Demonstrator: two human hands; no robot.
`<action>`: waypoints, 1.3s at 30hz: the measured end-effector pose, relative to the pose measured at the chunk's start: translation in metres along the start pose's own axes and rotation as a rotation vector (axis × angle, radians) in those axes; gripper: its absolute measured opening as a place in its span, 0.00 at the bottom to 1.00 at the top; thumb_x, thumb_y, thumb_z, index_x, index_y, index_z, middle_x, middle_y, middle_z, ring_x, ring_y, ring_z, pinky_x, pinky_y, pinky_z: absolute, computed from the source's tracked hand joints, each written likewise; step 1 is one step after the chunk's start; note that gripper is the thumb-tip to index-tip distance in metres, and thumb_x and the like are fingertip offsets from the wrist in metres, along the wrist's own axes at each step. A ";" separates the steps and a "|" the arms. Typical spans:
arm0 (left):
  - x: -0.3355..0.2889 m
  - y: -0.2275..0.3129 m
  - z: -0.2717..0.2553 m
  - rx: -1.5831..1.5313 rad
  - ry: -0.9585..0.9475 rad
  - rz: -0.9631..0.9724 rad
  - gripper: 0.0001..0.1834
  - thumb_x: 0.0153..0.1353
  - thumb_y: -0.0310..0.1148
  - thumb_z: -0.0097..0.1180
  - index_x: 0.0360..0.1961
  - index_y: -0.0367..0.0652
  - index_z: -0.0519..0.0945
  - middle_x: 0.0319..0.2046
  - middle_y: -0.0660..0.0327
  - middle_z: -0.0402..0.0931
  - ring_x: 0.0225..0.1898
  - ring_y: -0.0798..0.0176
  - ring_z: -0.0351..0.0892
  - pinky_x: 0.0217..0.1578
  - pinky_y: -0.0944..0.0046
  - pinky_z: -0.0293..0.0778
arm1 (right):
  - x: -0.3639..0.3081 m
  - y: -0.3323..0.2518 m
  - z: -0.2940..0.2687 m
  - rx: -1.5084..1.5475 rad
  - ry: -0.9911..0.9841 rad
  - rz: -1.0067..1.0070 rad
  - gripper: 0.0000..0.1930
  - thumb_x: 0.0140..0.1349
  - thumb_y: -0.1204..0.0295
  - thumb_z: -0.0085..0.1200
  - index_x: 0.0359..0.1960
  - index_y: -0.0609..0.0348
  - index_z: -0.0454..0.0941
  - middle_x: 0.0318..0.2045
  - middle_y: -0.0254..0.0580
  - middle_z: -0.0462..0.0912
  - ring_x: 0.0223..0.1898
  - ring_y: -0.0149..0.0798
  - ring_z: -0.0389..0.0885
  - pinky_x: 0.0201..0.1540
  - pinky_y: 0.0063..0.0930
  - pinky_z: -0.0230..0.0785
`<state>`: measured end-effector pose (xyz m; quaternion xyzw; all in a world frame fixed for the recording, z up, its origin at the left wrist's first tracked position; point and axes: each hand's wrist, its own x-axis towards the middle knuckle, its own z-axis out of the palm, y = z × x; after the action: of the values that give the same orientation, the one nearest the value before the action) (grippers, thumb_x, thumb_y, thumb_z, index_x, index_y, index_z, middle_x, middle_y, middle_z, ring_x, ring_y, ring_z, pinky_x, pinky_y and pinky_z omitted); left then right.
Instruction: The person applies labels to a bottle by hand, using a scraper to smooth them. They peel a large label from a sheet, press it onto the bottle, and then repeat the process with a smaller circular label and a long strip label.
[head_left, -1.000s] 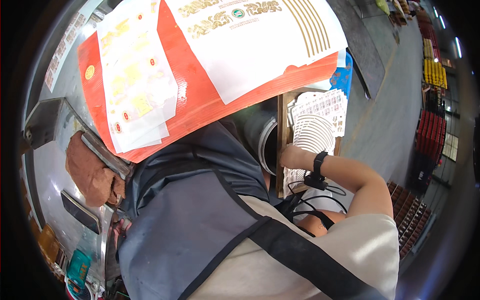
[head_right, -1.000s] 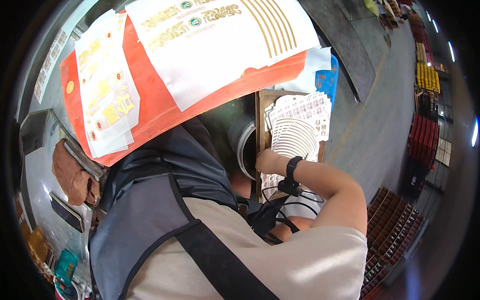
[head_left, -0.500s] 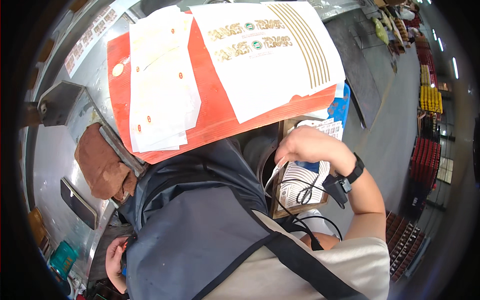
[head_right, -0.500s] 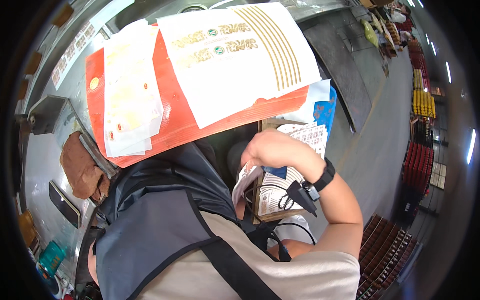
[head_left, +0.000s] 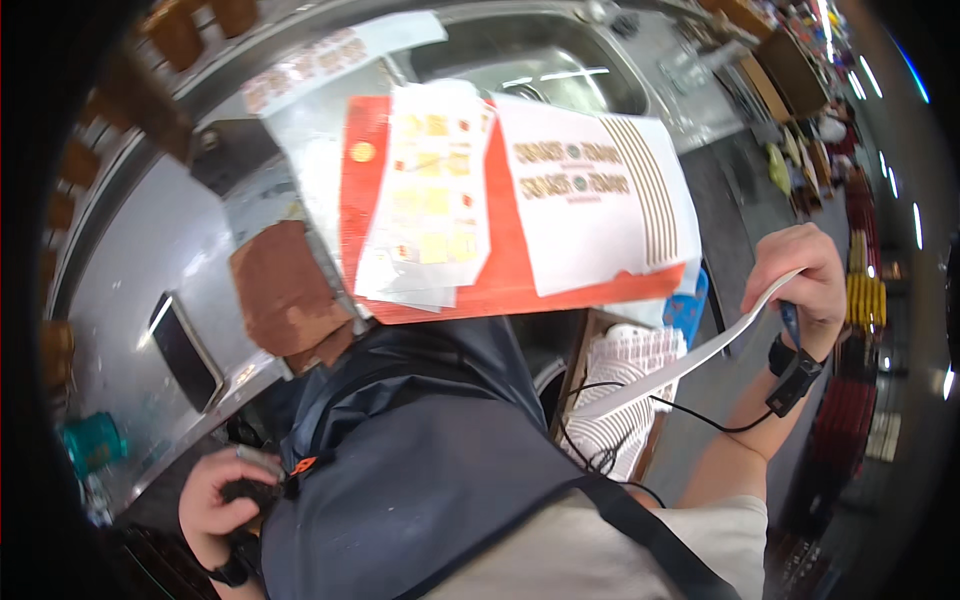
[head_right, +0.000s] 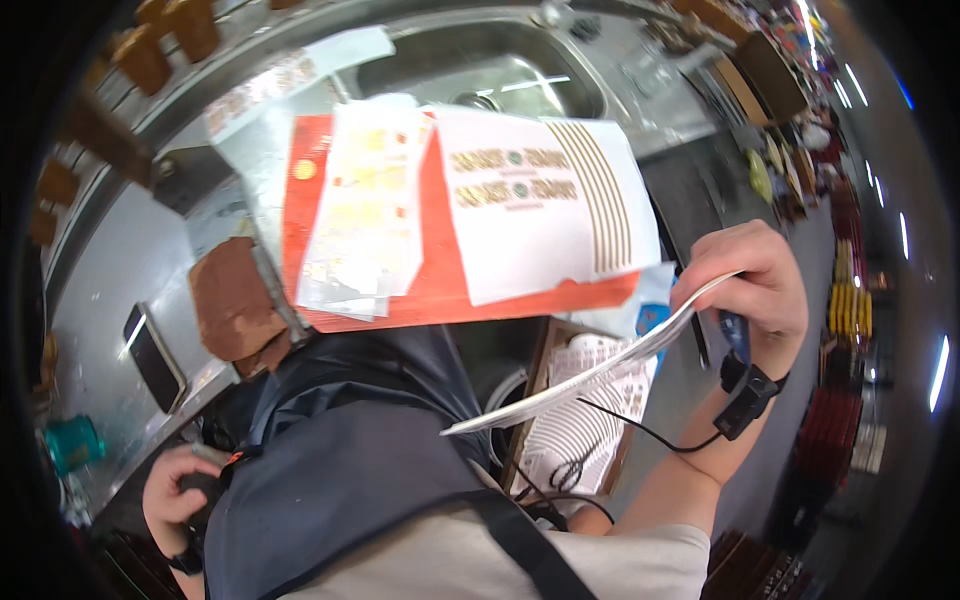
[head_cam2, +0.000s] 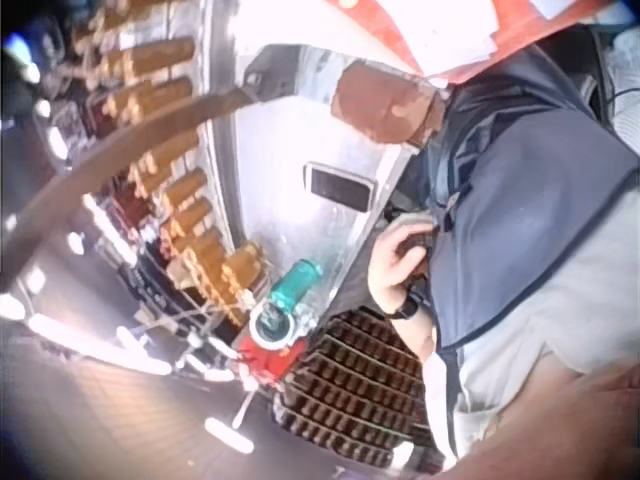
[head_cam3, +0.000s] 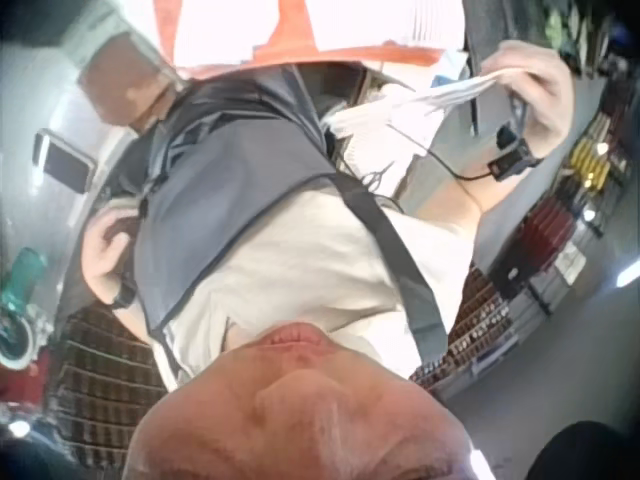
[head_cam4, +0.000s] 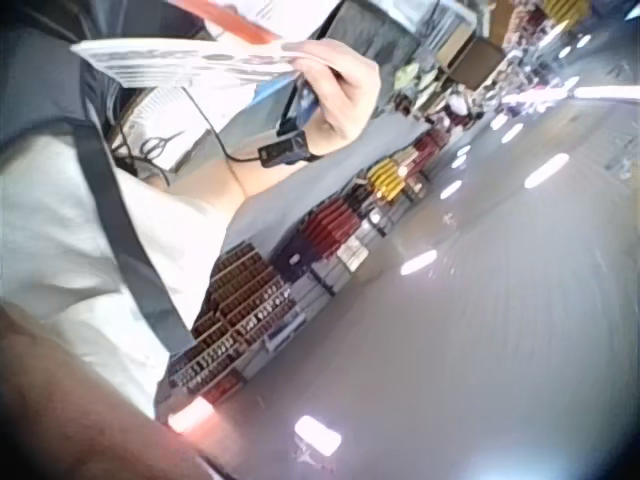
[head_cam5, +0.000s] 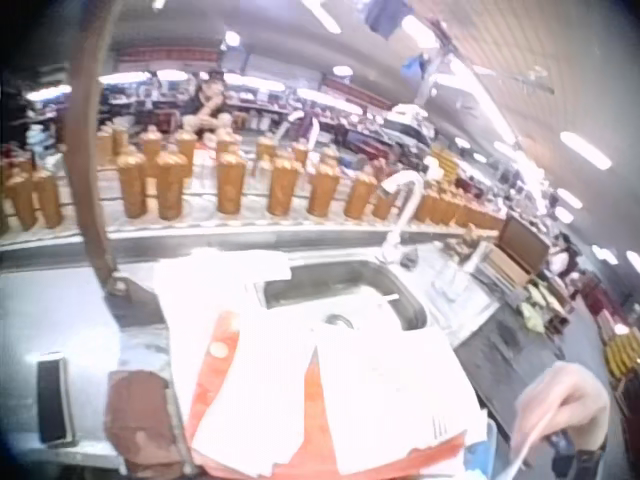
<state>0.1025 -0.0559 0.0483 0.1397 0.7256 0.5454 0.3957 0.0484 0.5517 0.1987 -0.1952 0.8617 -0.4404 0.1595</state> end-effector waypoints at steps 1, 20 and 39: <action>0.006 0.004 0.001 -0.011 0.058 0.078 0.28 0.54 0.54 0.63 0.39 0.36 0.84 0.41 0.49 0.84 0.47 0.48 0.83 0.50 0.55 0.74 | 0.003 -0.003 -0.007 0.014 0.049 0.017 0.09 0.57 0.71 0.64 0.29 0.68 0.85 0.23 0.43 0.84 0.16 0.30 0.74 0.17 0.22 0.61; 0.117 0.078 0.021 0.003 0.516 0.583 0.39 0.63 0.38 0.62 0.70 0.37 0.58 0.51 0.43 0.75 0.49 0.52 0.81 0.47 0.59 0.76 | 0.204 -0.028 0.051 0.436 0.072 0.041 0.12 0.63 0.65 0.63 0.40 0.62 0.80 0.24 0.30 0.80 0.15 0.19 0.70 0.16 0.13 0.57; 0.122 0.046 0.009 -0.748 0.405 0.422 0.16 0.71 0.34 0.52 0.55 0.37 0.74 0.49 0.55 0.80 0.45 0.62 0.84 0.44 0.61 0.83 | 0.161 -0.089 0.130 0.244 -0.095 -0.125 0.26 0.61 0.75 0.64 0.61 0.60 0.74 0.36 0.27 0.84 0.26 0.16 0.67 0.30 0.14 0.60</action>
<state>0.0192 0.0442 0.0371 0.0229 0.4978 0.8539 0.1500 -0.0162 0.3368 0.1824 -0.2483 0.7793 -0.5414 0.1947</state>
